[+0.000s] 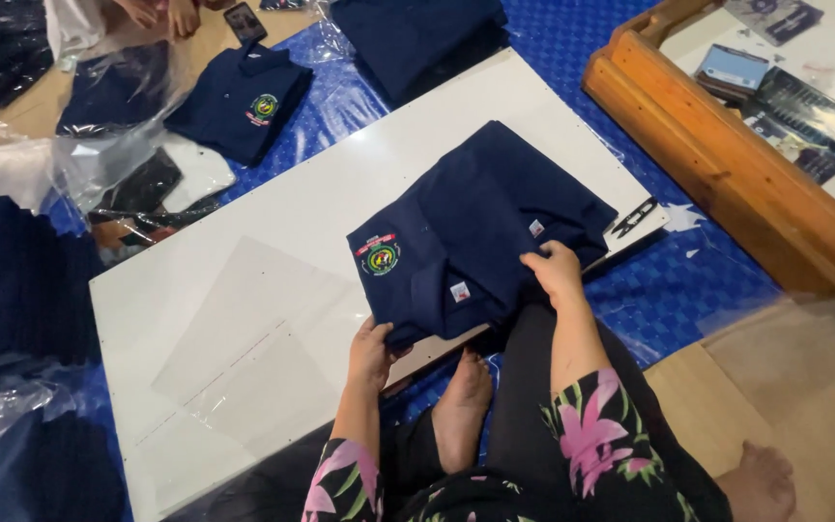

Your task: Folding navy blue shirts and placing them into clear plastic bags for final packaging.

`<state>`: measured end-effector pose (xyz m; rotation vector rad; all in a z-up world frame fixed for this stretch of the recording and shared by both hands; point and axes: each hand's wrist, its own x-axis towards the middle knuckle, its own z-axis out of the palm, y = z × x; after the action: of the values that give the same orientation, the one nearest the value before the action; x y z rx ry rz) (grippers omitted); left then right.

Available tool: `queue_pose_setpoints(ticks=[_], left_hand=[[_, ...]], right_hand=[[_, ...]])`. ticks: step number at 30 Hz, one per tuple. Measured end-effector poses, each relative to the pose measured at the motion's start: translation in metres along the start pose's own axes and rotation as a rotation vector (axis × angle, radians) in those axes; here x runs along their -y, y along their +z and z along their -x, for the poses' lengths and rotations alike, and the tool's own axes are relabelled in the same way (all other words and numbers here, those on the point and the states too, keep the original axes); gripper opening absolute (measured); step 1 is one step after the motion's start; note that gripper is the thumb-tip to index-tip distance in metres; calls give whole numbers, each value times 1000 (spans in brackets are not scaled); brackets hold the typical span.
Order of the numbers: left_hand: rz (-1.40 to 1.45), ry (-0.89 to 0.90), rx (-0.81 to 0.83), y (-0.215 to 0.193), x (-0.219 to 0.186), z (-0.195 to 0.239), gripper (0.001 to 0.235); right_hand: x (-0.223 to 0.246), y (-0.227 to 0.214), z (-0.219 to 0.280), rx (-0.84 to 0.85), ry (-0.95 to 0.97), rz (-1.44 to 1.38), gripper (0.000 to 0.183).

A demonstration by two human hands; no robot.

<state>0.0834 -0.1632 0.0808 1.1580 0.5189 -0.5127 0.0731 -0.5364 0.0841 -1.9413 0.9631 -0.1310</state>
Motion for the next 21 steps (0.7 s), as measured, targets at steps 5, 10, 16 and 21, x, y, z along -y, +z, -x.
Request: queue_pose_setpoints(ticks=[5,10,16,21], left_hand=[[-89,58,-93,-11,-8,17,51],[-233,81,-205,0,-36,41,60],[-912,498,-473,42,-60,75,53],[-1245,787,-361,76,-42,88,47]], right_hand=[[45,-12,41,117,-16,-116,62],[89,-11,82,223,-170,14,55],[99,31,114,267,-333,469,46],[89,79,138,326,-413,214,29]])
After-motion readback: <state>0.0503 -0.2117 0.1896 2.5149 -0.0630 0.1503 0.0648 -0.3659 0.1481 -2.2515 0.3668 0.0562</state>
